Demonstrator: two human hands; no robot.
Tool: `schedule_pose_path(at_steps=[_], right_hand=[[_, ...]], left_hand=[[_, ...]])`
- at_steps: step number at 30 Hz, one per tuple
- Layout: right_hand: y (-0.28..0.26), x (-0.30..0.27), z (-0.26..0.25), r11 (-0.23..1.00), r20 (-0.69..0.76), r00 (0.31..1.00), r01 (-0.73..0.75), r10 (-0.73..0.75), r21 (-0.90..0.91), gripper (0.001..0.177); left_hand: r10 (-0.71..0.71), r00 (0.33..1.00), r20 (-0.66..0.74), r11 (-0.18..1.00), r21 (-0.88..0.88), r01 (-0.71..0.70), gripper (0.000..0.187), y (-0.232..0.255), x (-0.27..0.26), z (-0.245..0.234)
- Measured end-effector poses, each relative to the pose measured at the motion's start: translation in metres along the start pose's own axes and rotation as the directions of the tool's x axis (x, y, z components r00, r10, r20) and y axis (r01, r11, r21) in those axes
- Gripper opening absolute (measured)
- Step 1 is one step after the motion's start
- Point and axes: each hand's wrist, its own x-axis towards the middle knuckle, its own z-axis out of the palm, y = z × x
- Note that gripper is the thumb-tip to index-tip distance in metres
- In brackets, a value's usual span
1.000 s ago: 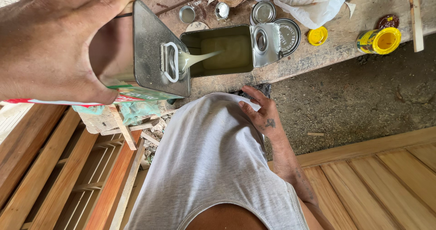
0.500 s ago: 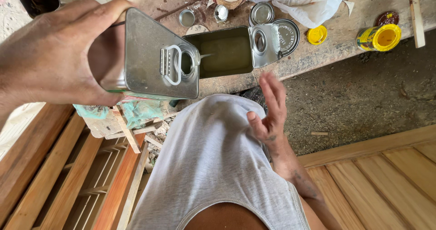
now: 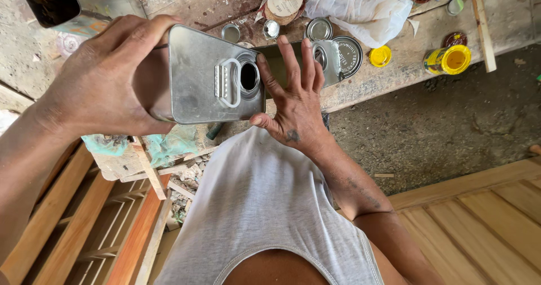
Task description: The person pours a clear liquid from a large metal can into a smaller metal container, then adds a dark liquid from a small jar. The person uses a wooden stick to stir the mixture in the small jar.
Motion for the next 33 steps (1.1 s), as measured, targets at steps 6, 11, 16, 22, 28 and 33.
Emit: schedule_pose_path(at_steps=[6, 11, 16, 22, 28, 33], right_hand=[[-0.008, -0.004, -0.001, 0.999, 0.018, 1.000, 0.026, -0.025, -0.029, 0.103], [0.008, -0.006, 0.005, 0.999, -0.036, 0.999, 0.038, -0.038, -0.005, 0.095], [0.031, -0.026, 0.019, 0.974, 0.107, 0.991, 0.098, -0.077, -0.203, 0.077], [0.060, -0.050, 0.036, 0.891, 0.094, 0.986, 0.163, -0.136, -0.423, 0.038], [0.063, -0.050, 0.037, 0.911, 0.010, 0.978, 0.200, -0.210, -0.361, 0.036], [0.056, -0.059, 0.027, 0.921, 0.003, 0.973, 0.219, -0.230, -0.323, 0.042]], left_hand=[[-0.006, 0.992, -0.123, 0.999, -0.049, 0.000, 0.122, -0.003, -0.010, 0.008], [0.009, 0.985, -0.173, 0.999, -0.041, -0.016, 0.120, -0.010, -0.015, 0.012], [-0.005, 0.971, -0.240, 1.000, -0.010, 0.003, 0.124, -0.025, -0.029, 0.020], [-0.074, 0.940, -0.332, 0.950, -0.311, -0.035, 0.110, -0.052, -0.055, 0.040], [-0.131, 0.652, -0.746, 0.988, -0.154, 0.022, 0.133, -0.101, -0.080, 0.130], [-0.566, 0.238, -0.789, 0.821, -0.567, 0.072, 0.138, -0.118, -0.049, 0.238]])
